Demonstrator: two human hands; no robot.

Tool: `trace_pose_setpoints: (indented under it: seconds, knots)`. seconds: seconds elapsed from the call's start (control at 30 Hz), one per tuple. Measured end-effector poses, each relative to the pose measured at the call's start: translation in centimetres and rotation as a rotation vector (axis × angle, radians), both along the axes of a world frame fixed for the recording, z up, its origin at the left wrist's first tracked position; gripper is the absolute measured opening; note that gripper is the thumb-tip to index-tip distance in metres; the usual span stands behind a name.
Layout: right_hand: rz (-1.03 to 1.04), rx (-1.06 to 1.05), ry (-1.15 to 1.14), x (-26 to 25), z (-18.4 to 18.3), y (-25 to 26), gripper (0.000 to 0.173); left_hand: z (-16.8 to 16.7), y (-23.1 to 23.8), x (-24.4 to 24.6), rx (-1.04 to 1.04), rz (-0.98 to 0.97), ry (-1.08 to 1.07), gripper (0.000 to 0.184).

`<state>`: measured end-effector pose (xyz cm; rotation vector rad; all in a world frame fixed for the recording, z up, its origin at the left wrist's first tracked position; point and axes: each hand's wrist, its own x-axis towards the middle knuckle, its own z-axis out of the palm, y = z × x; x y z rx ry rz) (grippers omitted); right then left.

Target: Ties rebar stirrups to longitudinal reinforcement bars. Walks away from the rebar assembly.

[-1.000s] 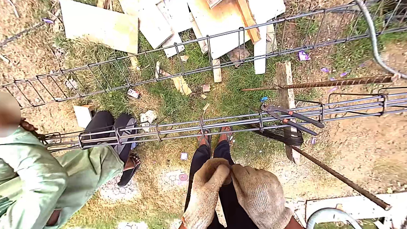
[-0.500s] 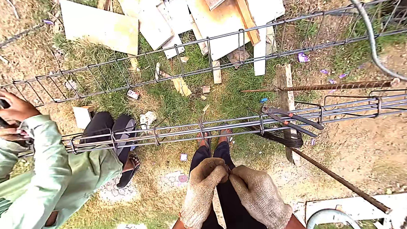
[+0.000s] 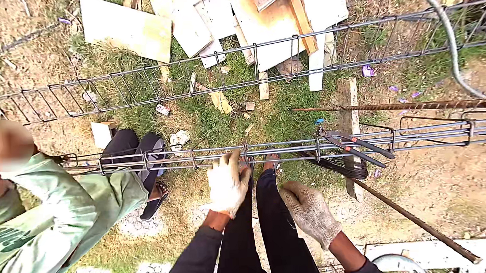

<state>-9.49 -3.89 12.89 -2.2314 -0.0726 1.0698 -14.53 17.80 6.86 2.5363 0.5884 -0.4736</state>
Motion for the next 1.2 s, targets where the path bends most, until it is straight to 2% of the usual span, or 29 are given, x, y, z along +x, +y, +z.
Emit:
trace_pose_setpoints:
  seconds: [0.07, 0.13, 0.3, 0.53, 0.83, 1.03, 1.1, 1.13, 1.2]
  knots:
    - [-0.012, -0.024, 0.011, 0.4, -0.7, 0.1, 0.028, -1.9, 1.1, 1.2, 0.064, -0.191, 0.024, 0.089]
    - [-0.02, -0.034, 0.016, 0.4, -1.2, 0.1, 0.028, -3.7, 1.9, 2.2, 0.082, -0.364, 0.024, 0.1]
    - [-0.002, -0.039, 0.005, -0.3, -1.8, -0.3, 0.027, -6.8, 3.5, 2.9, 0.008, -0.534, -0.15, 0.089]
    - [0.01, -0.068, 0.025, -0.7, -2.2, -0.3, 0.027, -6.5, 2.6, 3.8, -0.032, -0.597, -0.162, 0.084]
    - [0.035, -0.1, 0.057, -0.5, -2.3, 0.3, 0.028, -6.7, 2.2, 4.2, -0.032, -0.585, -0.136, 0.086]
    - [0.114, -0.112, 0.024, 0.4, -3.4, 1.0, 0.03, -6.3, 2.3, 3.9, -0.021, -0.531, -0.175, 0.098]
    - [0.173, -0.131, -0.025, 1.0, -3.8, 1.7, 0.028, -5.3, 2.3, 2.8, -0.014, -0.455, -0.229, 0.092]
    - [0.201, -0.146, -0.034, 1.4, -3.9, 2.1, 0.028, -4.7, 2.1, 2.0, -0.028, -0.378, -0.267, 0.082]
    - [0.257, -0.178, -0.036, 2.0, -3.9, 3.2, 0.027, -3.0, 0.8, -0.1, -0.144, -0.107, -0.271, 0.059]
